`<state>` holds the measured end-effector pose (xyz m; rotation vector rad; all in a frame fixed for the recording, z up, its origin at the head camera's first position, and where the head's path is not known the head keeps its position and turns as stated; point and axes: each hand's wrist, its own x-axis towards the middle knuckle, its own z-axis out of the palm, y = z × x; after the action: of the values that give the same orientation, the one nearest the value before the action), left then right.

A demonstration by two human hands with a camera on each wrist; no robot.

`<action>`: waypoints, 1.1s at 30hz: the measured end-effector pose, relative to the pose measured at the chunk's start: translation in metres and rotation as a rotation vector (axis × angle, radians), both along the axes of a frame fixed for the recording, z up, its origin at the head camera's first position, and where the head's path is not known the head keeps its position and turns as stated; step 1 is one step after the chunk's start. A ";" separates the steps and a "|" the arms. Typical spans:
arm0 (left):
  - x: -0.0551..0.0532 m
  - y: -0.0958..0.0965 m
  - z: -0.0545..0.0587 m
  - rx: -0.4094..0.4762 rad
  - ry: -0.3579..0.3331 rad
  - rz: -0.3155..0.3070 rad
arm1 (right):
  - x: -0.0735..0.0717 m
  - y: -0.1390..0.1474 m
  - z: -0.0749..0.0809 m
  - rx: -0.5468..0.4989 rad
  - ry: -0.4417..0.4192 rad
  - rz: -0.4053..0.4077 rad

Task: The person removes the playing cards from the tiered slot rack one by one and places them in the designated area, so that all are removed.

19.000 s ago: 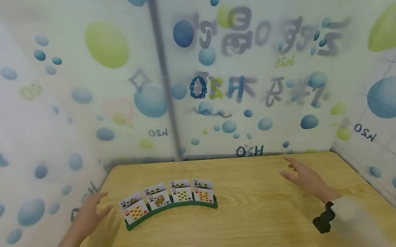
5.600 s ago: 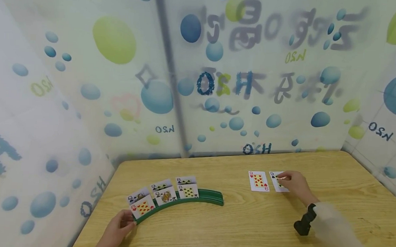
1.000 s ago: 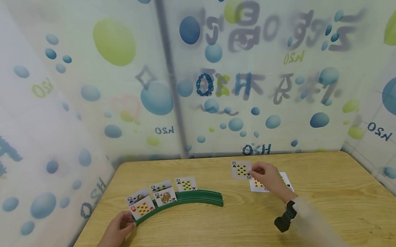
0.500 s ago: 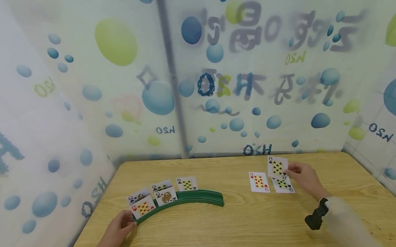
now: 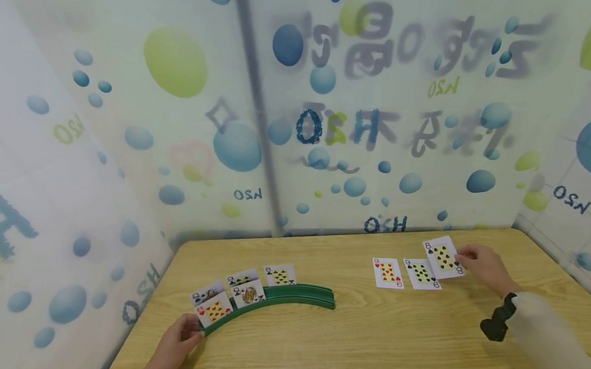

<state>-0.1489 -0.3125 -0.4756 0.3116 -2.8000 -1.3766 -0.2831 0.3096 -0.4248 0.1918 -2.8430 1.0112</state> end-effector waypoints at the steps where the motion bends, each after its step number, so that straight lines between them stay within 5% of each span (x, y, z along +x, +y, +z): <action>1: 0.000 0.000 0.000 0.001 0.002 0.000 | 0.000 0.001 -0.001 0.004 -0.001 0.002; 16: 0.001 -0.001 0.000 -0.008 -0.014 0.017 | -0.010 0.019 -0.025 -0.012 -0.113 -0.120; 33: 0.000 0.000 0.000 0.013 -0.011 0.022 | -0.010 0.015 -0.046 0.019 -0.113 -0.333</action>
<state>-0.1489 -0.3122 -0.4754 0.3497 -2.7883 -1.3937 -0.2926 0.3243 -0.4705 -0.3371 -2.8487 0.9490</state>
